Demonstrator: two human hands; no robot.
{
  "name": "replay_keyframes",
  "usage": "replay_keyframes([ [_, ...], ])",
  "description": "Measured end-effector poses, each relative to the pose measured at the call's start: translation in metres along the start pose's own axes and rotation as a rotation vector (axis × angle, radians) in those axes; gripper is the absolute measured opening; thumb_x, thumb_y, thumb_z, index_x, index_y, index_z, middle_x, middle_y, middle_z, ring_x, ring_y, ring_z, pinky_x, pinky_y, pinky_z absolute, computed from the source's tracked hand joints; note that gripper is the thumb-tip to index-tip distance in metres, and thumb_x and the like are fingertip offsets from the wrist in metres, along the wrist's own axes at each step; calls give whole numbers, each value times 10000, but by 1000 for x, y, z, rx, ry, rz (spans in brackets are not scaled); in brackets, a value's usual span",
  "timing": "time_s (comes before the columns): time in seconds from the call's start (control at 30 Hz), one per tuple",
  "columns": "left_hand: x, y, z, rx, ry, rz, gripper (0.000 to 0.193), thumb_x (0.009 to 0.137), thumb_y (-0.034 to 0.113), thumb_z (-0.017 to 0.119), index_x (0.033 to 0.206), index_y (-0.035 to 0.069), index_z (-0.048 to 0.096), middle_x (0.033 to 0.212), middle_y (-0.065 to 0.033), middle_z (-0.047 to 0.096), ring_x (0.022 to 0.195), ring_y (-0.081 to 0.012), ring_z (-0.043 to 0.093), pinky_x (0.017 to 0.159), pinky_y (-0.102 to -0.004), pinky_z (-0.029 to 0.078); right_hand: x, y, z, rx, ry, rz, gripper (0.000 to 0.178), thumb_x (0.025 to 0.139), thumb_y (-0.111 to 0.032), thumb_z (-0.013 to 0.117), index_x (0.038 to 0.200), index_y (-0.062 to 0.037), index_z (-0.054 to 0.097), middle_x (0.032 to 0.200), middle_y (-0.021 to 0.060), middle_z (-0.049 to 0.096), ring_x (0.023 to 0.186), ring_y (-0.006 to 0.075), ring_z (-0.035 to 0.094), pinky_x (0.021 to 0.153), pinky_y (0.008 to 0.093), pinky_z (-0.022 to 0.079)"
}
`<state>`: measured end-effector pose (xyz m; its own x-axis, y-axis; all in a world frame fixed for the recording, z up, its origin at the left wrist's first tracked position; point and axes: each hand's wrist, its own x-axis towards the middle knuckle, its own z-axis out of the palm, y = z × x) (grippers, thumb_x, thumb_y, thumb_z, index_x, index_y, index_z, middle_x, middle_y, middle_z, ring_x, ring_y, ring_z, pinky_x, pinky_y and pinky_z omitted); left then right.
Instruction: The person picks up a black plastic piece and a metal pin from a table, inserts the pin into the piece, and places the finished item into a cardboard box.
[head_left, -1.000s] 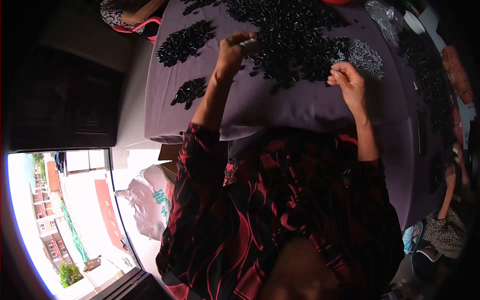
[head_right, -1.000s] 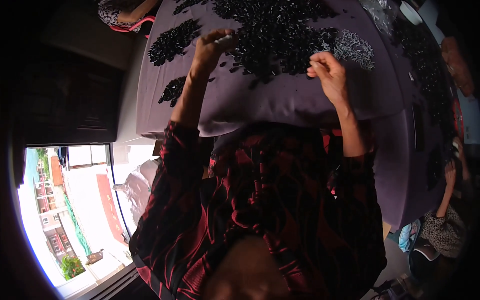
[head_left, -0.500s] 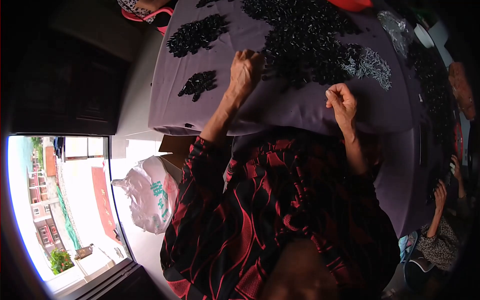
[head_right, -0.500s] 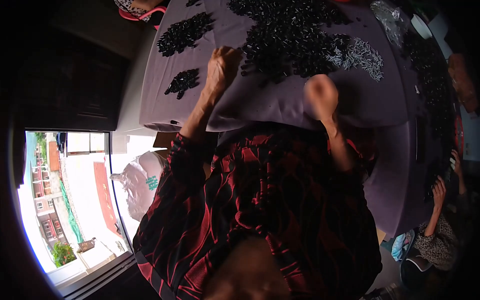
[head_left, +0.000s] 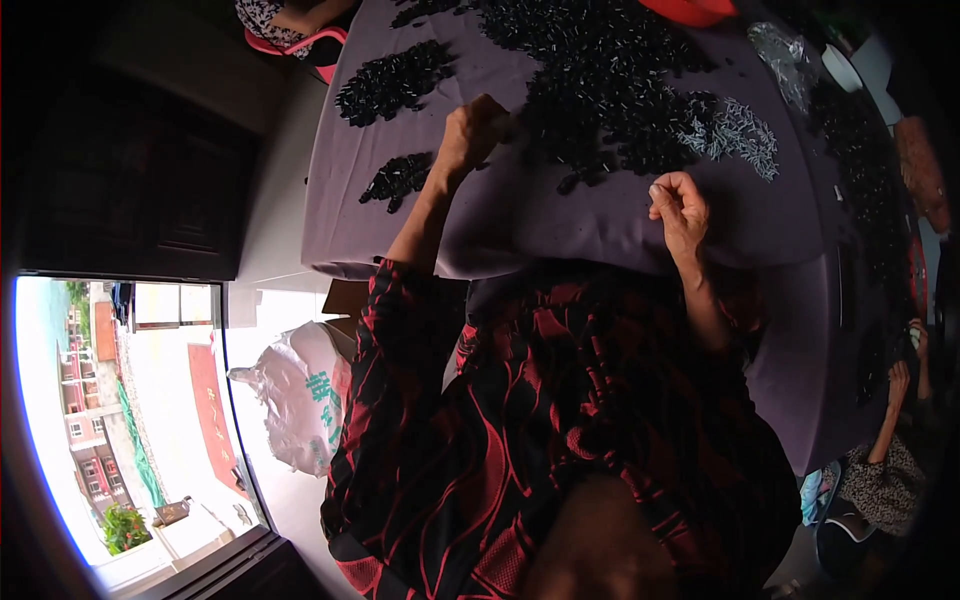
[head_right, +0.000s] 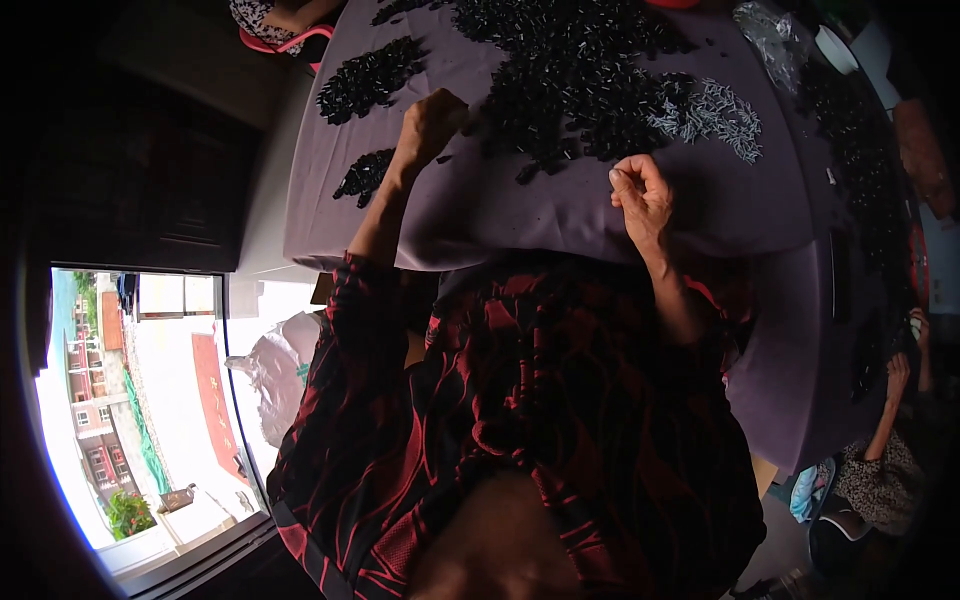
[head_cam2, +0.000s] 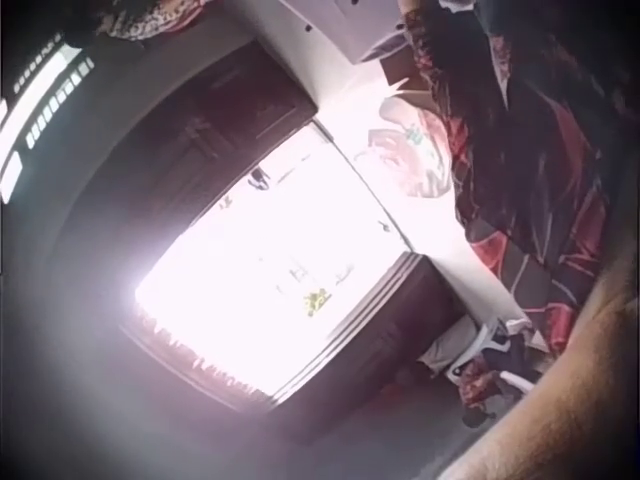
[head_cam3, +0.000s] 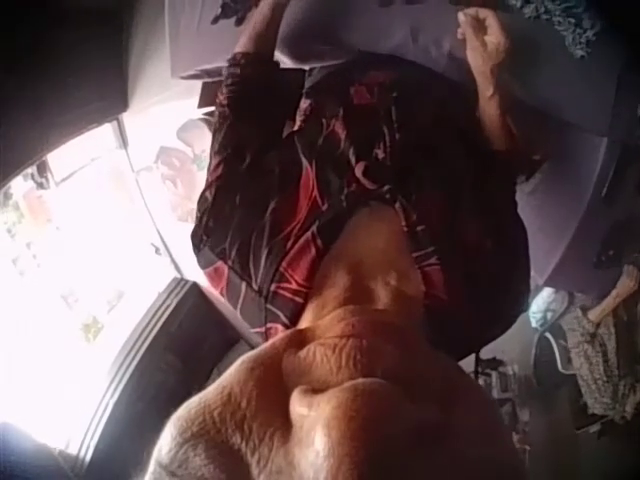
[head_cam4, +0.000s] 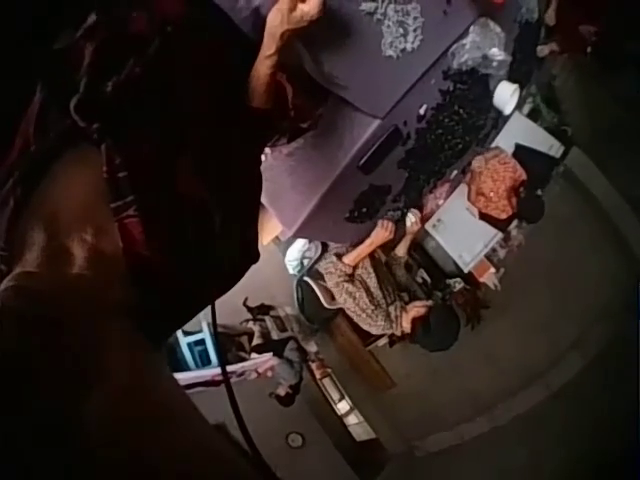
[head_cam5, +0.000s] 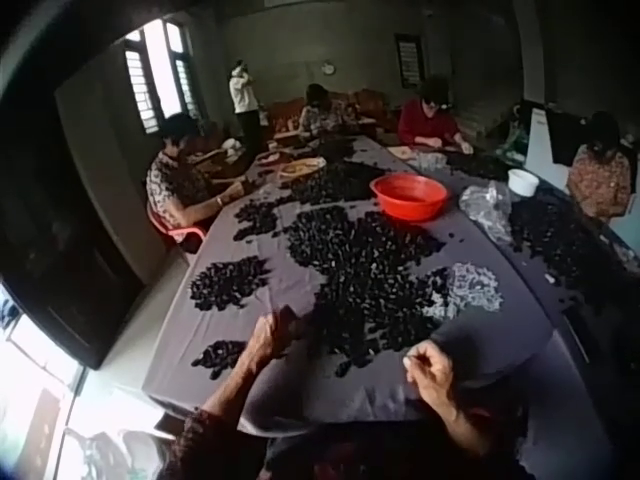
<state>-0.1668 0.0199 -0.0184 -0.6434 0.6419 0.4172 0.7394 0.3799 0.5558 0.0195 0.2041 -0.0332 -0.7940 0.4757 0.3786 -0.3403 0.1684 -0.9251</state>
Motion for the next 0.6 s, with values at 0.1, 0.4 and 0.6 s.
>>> replay_keyframes([
  [0.1, -12, 36, -2, -1022, 80, -191, 81, 695, 100, 506, 695, 20, 493, 690, -110, 535, 593, -178, 519, 558, -252, 422, -2, -1, -2, 159, -7, 25, 68, 737, -82, 478, 744, -15, 475, 642, 10, 476, 502, 43, 431, 489, 165, 383],
  [0.4, -36, 71, 22, -964, 208, -260, 56, 665, -51, 469, 695, -4, 475, 625, -70, 509, 559, -104, 483, 532, -211, 399, 15, -40, 41, 154, -147, -120, 53, 731, -25, 467, 780, -6, 471, 700, 34, 498, 551, 57, 469, 523, 169, 396],
  [0.6, -79, 89, 5, -575, 436, -235, 50, 674, -16, 473, 722, -5, 480, 668, -47, 516, 601, -87, 469, 567, -189, 377, 25, -2, 49, 406, 238, -36, 62, 695, -27, 502, 753, -11, 485, 608, 52, 515, 476, 82, 465, 456, 196, 411],
])
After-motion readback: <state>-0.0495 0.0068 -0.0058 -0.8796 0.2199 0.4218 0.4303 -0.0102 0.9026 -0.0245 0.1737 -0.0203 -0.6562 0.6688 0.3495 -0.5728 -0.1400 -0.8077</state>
